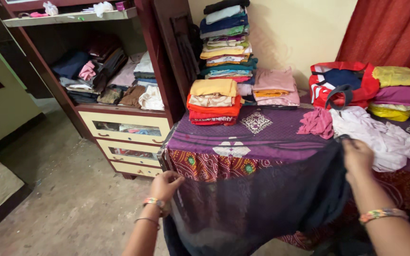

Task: The person folds clothes on a bed covered with stacks of folded garments. They smooth out a patterned kurta, fold it and place it on a stack, then shake out and fold a yellow scarf and finally fold a black garment, adding each to the piles on the bed.

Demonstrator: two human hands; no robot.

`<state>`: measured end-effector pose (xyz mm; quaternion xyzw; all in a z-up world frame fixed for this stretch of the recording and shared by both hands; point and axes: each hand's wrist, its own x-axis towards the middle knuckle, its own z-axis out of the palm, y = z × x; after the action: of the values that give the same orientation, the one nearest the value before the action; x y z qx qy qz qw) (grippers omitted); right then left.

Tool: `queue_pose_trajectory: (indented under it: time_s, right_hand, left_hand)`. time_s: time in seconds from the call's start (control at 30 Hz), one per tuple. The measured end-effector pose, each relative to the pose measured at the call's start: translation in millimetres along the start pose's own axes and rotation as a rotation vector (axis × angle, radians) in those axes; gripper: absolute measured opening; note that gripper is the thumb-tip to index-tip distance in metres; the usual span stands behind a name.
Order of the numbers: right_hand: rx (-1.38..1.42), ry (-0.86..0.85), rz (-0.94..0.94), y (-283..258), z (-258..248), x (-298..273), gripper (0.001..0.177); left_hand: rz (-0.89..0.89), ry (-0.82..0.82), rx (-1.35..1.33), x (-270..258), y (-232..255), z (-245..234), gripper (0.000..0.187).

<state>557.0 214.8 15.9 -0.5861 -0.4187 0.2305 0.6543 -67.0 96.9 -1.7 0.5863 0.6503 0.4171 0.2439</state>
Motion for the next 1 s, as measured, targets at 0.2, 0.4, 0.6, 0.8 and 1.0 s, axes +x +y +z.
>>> queue_pose_trajectory:
  time_s: [0.2, 0.4, 0.6, 0.8, 1.0]
  right_hand:
    - [-0.015, -0.485, 0.111, -52, 97, -101, 0.023]
    - [0.230, -1.168, 0.138, -104, 143, -194, 0.046]
    - [0.099, -1.035, 0.229, -92, 139, -173, 0.027]
    - [0.031, -0.785, 0.113, -61, 105, -99, 0.027]
    - [0.119, -0.461, 0.213, -35, 44, -9, 0.022]
  left_hand:
    - [0.090, -0.104, -0.246, -11, 85, 78, 0.022]
    - [0.318, -0.305, -0.593, -12, 151, 137, 0.014]
    - [0.277, -0.236, -0.474, -8, 158, 129, 0.018]
    - [0.235, -0.471, -0.601, -12, 132, 102, 0.031]
    - [0.146, -0.516, -0.501, -7, 71, 54, 0.022]
